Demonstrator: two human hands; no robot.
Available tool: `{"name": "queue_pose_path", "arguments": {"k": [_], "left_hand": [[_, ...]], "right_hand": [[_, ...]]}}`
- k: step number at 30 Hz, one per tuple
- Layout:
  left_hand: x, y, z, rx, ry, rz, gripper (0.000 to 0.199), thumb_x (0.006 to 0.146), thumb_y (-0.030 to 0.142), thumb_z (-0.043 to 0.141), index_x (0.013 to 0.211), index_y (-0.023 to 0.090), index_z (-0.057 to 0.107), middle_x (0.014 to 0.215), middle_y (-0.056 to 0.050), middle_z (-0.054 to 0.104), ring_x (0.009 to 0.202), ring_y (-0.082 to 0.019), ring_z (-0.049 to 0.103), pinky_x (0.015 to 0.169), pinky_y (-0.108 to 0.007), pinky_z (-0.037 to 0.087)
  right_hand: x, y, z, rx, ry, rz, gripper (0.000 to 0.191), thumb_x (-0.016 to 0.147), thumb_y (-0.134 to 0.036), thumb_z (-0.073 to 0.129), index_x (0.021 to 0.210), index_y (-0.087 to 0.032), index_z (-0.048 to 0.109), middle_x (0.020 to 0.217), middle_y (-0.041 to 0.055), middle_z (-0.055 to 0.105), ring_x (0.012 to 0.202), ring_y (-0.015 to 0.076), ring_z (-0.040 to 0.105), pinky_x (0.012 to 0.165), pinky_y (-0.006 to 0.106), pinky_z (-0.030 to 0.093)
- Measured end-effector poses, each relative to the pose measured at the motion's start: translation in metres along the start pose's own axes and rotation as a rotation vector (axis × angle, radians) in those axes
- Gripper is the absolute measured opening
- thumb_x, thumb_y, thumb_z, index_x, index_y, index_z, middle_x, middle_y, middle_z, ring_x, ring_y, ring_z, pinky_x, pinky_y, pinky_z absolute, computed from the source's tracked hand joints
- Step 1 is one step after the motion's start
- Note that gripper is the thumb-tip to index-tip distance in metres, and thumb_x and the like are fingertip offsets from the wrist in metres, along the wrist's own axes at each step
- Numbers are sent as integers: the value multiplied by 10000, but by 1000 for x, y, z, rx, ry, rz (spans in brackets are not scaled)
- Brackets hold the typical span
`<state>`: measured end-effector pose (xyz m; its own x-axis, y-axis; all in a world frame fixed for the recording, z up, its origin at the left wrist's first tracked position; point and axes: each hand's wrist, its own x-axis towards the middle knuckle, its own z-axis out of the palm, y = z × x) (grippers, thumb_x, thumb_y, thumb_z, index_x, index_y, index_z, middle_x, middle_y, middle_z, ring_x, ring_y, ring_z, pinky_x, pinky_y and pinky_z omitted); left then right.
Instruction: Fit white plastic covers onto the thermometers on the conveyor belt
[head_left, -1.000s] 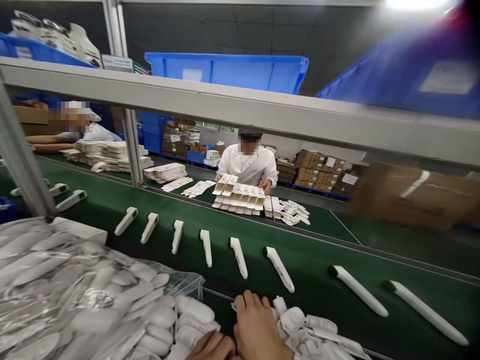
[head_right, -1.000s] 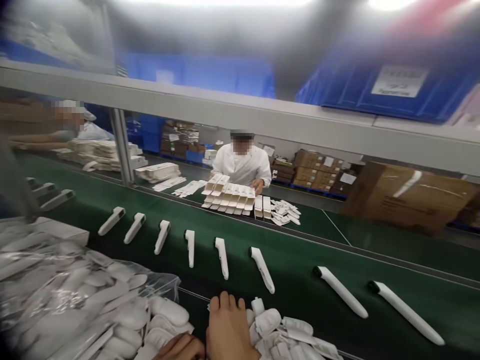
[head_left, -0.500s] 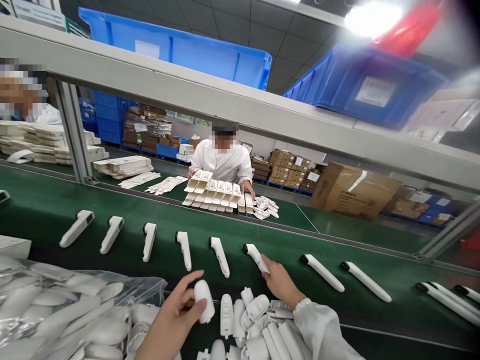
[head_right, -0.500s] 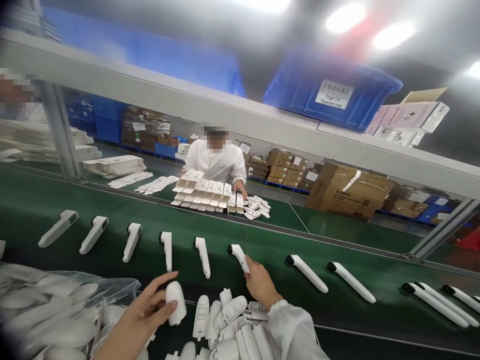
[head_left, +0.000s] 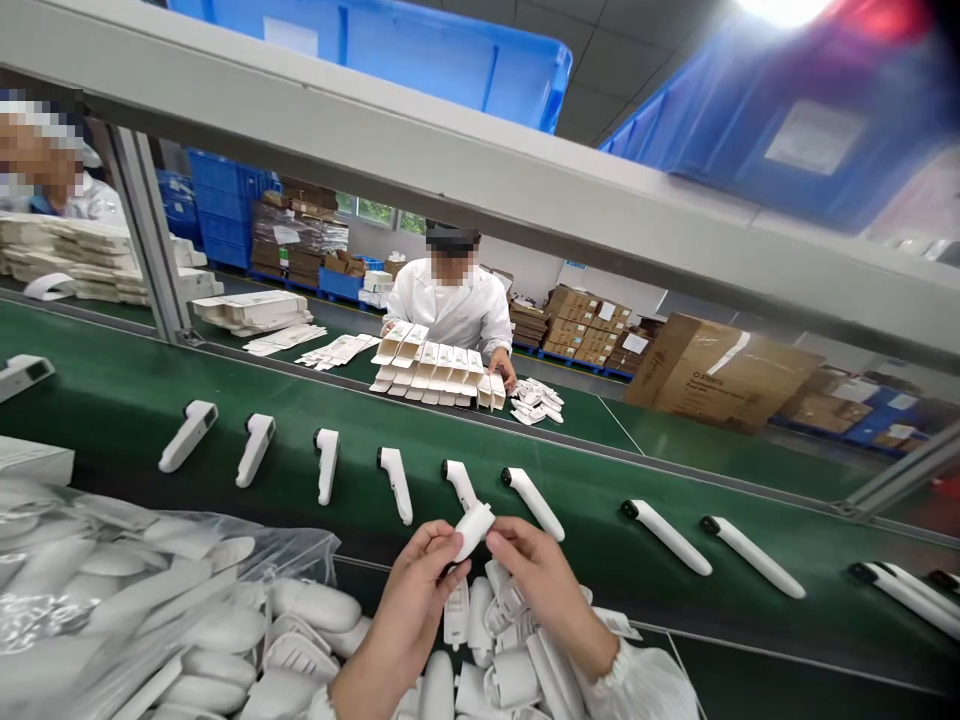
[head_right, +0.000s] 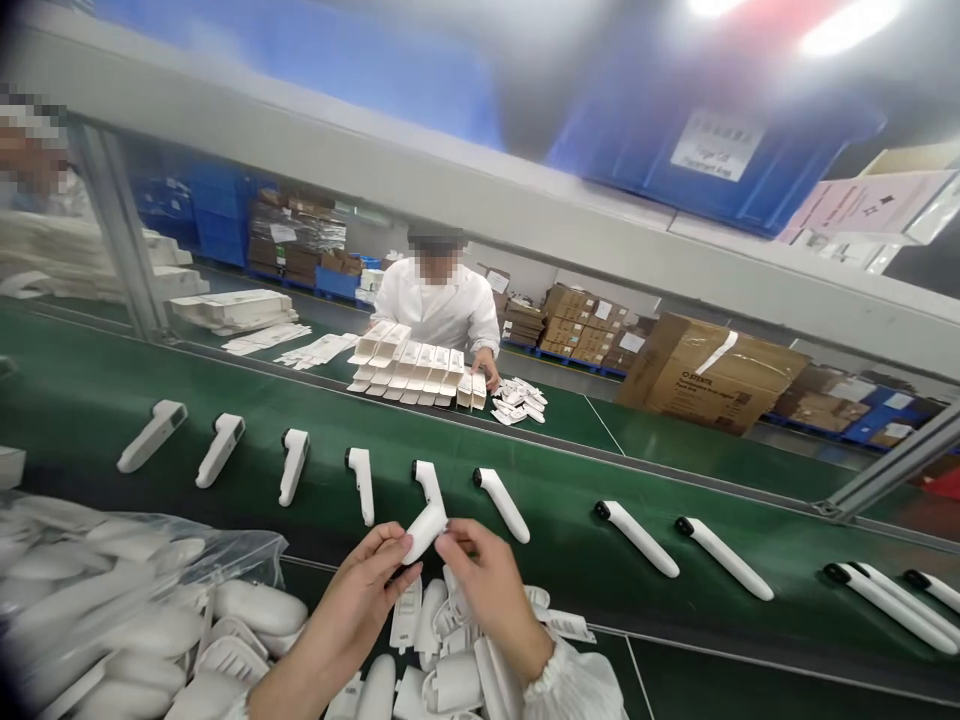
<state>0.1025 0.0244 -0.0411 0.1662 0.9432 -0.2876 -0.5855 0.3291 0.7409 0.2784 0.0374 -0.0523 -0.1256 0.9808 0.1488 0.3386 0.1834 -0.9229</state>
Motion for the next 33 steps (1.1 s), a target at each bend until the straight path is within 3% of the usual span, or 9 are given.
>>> {"name": "queue_pose_path", "arguments": {"k": [3,5,8,12,14,17,25,30,33], "left_hand": [[-5,-4,-1,358,-116,92,184,819,348,641,826,218,512,741,27,535,766,-146,550,716,-253,450],[-10,-1,-3,774,-114,274,120,857,322,554,930,227,546,891,-16,597,904,-201,572,752,-297,445],[-19,5,-6,1428,-94,444,247,881,315,505,1106,238,571,1132,-74,585,1074,-285,538,838,-399,454],[-25,0,-5,1900,-186,348,232,863,243,497,1051,200,626,1048,-108,597,1020,-318,577,827,-463,495],[-26,-3,-4,1971,-200,376,268,827,144,453,1029,180,626,1048,-119,595,1008,-312,588,819,-466,517],[-25,-4,-4,2027,-231,416,330,777,69,431,1037,157,614,1040,-129,594,1002,-311,588,816,-470,532],[-20,-2,-11,2078,-318,430,414,759,-35,392,1077,138,592,1041,-128,575,1012,-289,551,846,-425,523],[-12,7,-17,1884,-329,330,433,830,-47,318,1120,134,585,1138,-132,542,1090,-261,554,938,-382,484],[-9,16,-19,1740,-261,275,382,890,-7,293,1137,154,535,1150,-111,519,919,-214,612,763,-315,495]], "right_hand": [[-4,-14,26,326,34,58,336,883,-504,655,893,-169,639,809,25,624,762,194,583,689,273,474],[4,-12,25,363,66,73,356,840,-508,686,947,-170,644,812,17,614,744,185,564,656,263,461],[23,6,5,216,50,88,470,827,-505,653,1154,-167,649,946,52,639,818,222,586,668,294,491],[39,30,-15,-266,-47,43,397,916,-318,515,1260,-167,644,1140,95,613,1002,257,590,884,363,491],[42,34,-15,-510,-120,-18,436,936,-194,453,1351,-154,582,1191,114,591,1106,250,553,1005,354,418],[44,33,-11,-738,-174,8,535,960,-131,401,1493,-91,389,1214,162,569,1143,269,528,1002,353,414],[35,44,-25,-872,-182,89,579,989,-165,337,1552,-82,228,1222,169,537,1149,296,494,977,370,425],[38,52,-33,-909,-119,87,494,983,-158,361,1475,-111,374,1230,156,559,1127,288,535,925,356,449],[49,49,-30,-996,-79,114,425,1012,-209,413,1416,-80,441,1142,175,600,1063,309,571,874,363,464]]}}
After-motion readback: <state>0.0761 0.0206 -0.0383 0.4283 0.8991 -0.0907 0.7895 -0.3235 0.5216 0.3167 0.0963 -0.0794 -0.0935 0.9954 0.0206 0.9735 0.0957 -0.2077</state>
